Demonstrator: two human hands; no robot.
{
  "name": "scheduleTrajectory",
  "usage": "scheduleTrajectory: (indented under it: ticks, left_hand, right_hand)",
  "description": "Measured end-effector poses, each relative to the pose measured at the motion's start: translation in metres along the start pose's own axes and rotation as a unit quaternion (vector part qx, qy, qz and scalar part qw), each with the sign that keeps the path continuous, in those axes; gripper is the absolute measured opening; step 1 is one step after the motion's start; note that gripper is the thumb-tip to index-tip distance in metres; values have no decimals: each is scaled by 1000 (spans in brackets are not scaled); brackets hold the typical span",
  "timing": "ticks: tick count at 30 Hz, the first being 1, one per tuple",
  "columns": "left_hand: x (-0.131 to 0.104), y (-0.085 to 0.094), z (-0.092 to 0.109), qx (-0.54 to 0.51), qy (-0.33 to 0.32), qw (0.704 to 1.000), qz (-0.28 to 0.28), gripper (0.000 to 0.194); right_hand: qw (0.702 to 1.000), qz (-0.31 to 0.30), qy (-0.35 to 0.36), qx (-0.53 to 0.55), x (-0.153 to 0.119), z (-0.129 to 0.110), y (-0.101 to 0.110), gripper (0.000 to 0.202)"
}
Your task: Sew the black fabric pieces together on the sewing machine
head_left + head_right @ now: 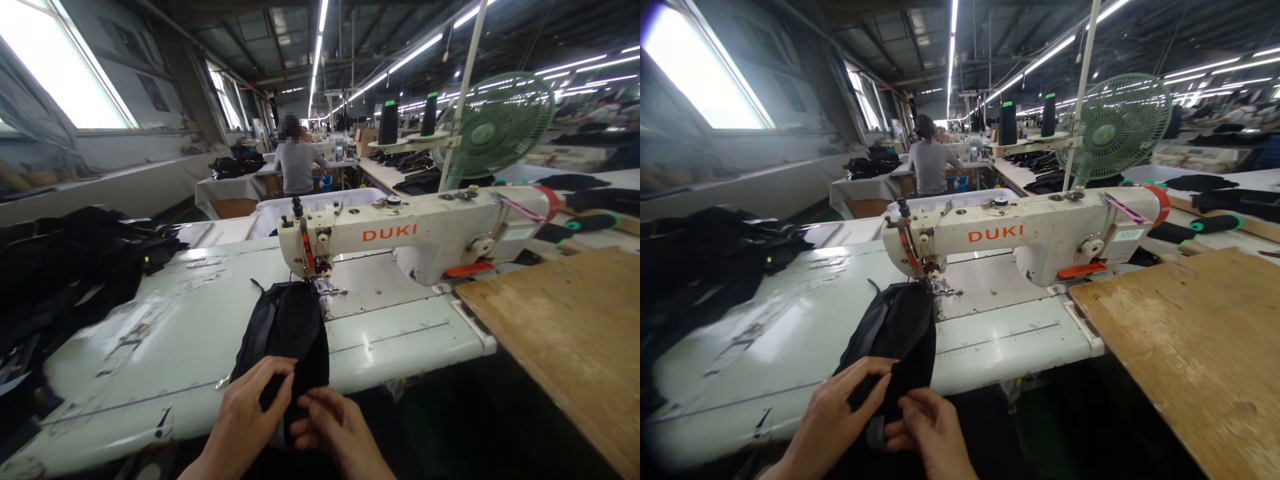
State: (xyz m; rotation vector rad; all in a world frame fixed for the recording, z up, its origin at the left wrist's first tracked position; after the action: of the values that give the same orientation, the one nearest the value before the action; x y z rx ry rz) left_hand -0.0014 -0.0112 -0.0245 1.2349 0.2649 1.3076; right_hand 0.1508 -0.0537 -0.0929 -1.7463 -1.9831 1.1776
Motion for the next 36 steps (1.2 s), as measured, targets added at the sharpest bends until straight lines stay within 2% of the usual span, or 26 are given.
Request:
scheduleTrajectory:
  ticks: [4,6,8,12,15,18,20,23,28,36]
  left_hand:
    - [6,10,3,58,16,996,66,15]
    - [8,10,1,79,19,994,75,16]
    - [8,9,0,78,-3,995,65,16]
    - [8,7,1,69,-97,992,37,16]
    - [8,3,5,77,-161,984,23,17]
    - [7,-5,9,89,-235,968,-24,21]
    - [5,-10,12,95,-262,959,-48,23]
    - [3,-11,16,92,-246,963,-57,26]
    - [1,-7,19,62,-247,964,-75,26]
    - [0,-11,17,86,-262,960,-40,25]
  right_hand:
    - [997,46,61,22,12,1,-12,76]
    - [997,43,57,16,19,-3,-16,76]
    - [998,23,48,-45,24,-10,-18,72]
    - [977,23,60,-204,25,-22,-13,58]
    - [978,21,49,-204,20,-20,-11,61]
    - [983,20,40,-180,16,-13,-9,63]
    - [982,33,46,-179,14,-9,-8,60]
    - [982,45,56,-174,11,-7,-6,58]
    - [987,56,27,-147,8,-6,-3,62]
    - [984,53,56,-164,8,-5,1,57]
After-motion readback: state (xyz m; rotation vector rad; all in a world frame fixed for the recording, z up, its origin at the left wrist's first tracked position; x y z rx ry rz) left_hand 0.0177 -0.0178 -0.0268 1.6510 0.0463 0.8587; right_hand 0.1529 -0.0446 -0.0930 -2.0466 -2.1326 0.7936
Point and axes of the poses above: each hand's wrist, its own x-axis towards the middle knuckle, its own y-axis out of the back of the hand, z = x × y, the point moved 1 cm from there along x, towards the middle knuckle, and after that the axes turned 4 degrees about x, right-handed, at the moved point
